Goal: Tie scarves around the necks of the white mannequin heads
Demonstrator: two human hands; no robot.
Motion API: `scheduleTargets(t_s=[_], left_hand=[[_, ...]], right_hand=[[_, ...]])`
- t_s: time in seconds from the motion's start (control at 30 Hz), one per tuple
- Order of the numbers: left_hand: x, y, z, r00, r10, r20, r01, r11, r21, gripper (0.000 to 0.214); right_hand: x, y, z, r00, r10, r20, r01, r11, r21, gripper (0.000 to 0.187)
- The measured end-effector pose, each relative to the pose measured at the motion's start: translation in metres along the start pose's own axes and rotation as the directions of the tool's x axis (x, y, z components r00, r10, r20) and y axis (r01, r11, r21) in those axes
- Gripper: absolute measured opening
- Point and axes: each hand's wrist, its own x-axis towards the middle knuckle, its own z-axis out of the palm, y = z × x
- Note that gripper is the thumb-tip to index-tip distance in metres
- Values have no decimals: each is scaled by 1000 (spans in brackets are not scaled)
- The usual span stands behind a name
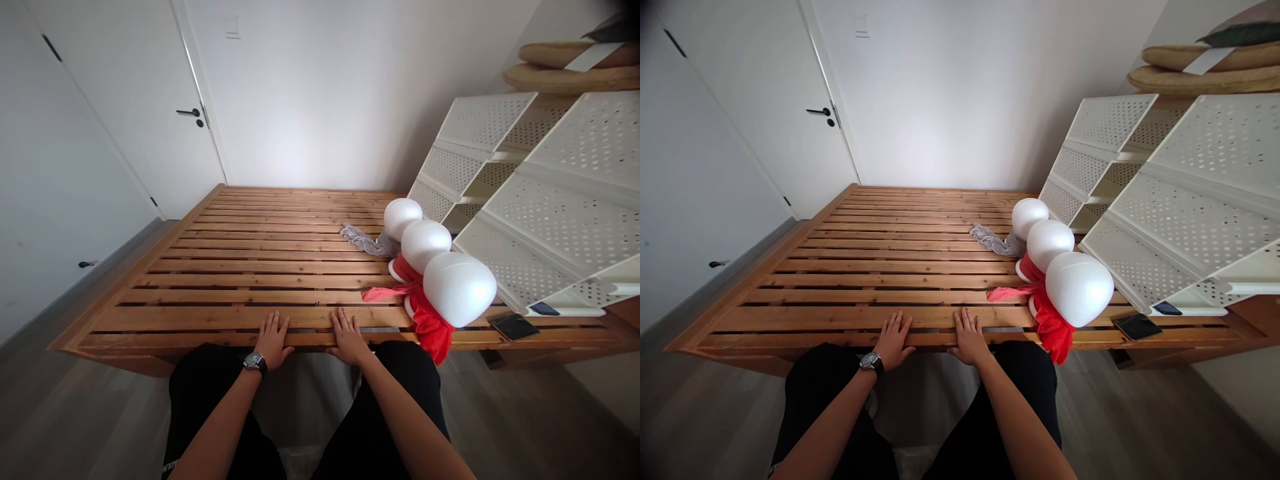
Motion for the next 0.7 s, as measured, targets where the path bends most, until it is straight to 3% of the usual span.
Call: scheduleTargets(t_s=[0.7], left_hand=[[0,-1,2,1000,4,-14,-4,1000,-3,93]], right_hand=[[0,1,0,1000,-5,7,5,1000,7,115]])
